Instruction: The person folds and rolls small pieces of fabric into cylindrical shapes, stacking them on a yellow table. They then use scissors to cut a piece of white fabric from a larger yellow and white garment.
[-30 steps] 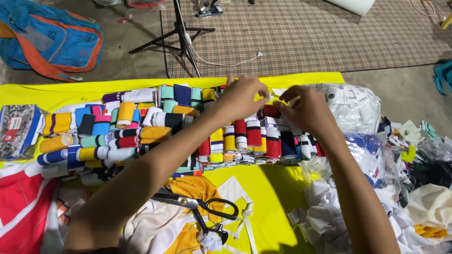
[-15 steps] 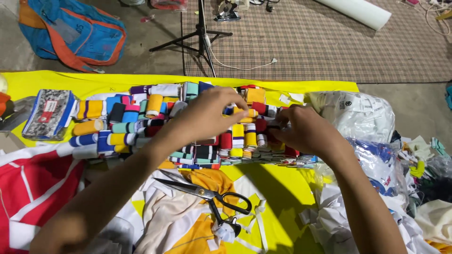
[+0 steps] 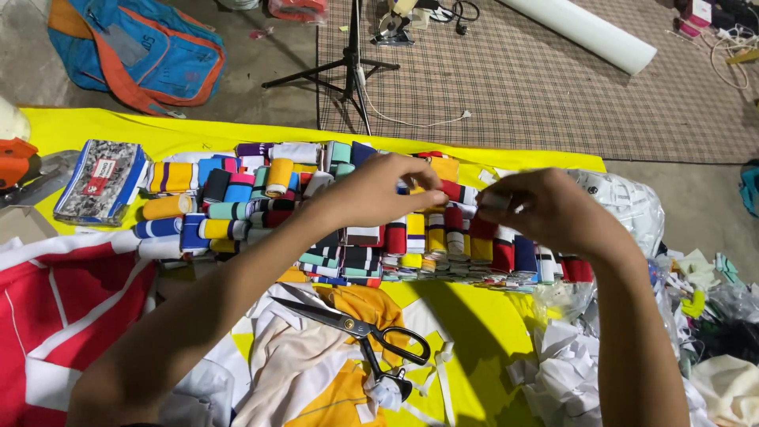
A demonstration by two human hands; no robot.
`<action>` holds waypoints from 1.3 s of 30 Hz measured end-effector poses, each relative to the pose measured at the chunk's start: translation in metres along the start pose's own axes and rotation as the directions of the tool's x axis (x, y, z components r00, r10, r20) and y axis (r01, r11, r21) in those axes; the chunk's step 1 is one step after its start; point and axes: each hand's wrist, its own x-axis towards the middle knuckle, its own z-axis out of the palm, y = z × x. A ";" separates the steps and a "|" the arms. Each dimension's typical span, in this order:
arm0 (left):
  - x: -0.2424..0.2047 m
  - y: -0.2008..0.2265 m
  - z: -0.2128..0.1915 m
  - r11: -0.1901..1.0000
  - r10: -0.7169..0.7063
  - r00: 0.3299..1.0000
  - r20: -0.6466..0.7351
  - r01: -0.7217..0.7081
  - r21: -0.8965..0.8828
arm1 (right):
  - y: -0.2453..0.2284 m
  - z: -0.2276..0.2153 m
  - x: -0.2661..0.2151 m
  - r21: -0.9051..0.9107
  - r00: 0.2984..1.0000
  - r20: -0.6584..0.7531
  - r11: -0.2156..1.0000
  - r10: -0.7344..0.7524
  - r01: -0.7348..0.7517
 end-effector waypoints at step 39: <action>0.070 -0.082 0.027 0.958 -0.080 0.970 -0.230 0.138 0.251 | 0.049 0.088 0.174 -0.227 0.980 -0.124 0.966 -0.155 0.124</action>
